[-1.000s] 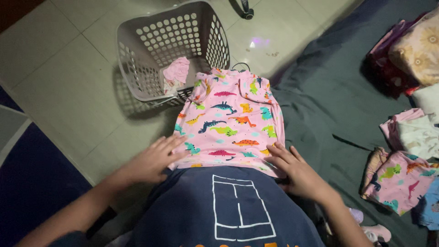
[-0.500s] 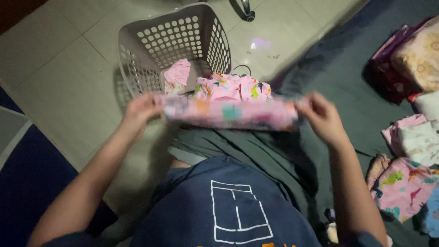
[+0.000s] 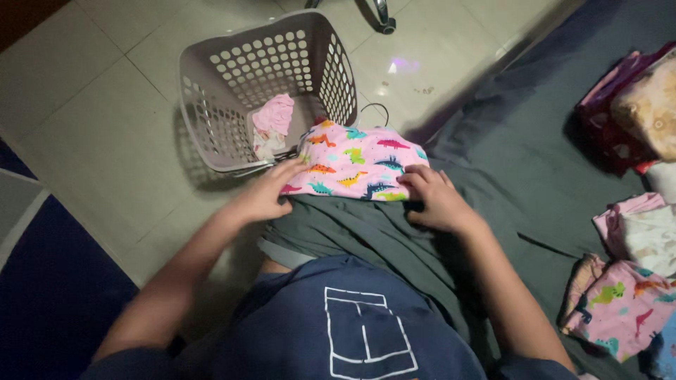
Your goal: The person sits on the floor and folds various small garments, including shirts and shorts, one by one. They place each folded item into a neat pile on the bed beside them.
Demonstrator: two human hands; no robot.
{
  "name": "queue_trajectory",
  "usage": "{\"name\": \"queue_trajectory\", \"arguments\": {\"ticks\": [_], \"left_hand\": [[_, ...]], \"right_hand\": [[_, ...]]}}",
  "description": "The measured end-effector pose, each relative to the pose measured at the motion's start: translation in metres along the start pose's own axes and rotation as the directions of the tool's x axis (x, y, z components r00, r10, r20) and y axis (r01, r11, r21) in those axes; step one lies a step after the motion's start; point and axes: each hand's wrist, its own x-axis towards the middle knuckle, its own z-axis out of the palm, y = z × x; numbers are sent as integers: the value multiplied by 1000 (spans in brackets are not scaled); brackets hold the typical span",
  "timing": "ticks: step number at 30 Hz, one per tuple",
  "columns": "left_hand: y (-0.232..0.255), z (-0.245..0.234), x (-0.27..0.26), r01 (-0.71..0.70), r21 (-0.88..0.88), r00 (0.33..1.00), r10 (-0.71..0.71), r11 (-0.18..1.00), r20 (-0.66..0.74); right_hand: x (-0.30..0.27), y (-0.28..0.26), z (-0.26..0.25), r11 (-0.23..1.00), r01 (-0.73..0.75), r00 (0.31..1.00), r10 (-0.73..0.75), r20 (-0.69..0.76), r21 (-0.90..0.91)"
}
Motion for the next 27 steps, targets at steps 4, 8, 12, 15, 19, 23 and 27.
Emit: {"name": "queue_trajectory", "arguments": {"ticks": [4,8,12,15,19,23,27], "left_hand": [[-10,25,3,-31,-47,974,20,998,-227],[-77,42,9,-34,-307,963,-51,951,-264],[-119,29,35,144,-773,904,-400,618,-151],[-93,-6,68,22,-886,851,-474,463,-226],[2,-59,96,-149,-720,837,-301,678,-457],[105,-57,81,-303,-877,875,-256,373,-411],[151,-5,57,-120,-949,929,-304,292,-211]], "right_hand": [[-8,7,26,984,-129,978,147,-149,122],[1,54,39,830,-347,920,393,-15,437],[27,92,28,613,-272,881,469,-64,741],[49,89,2,454,-247,792,604,-91,856],[45,48,-56,610,-22,731,551,-404,792],[-46,-7,-104,694,-82,647,583,-492,715],[-149,-36,-99,631,-91,550,677,-489,771]]}}
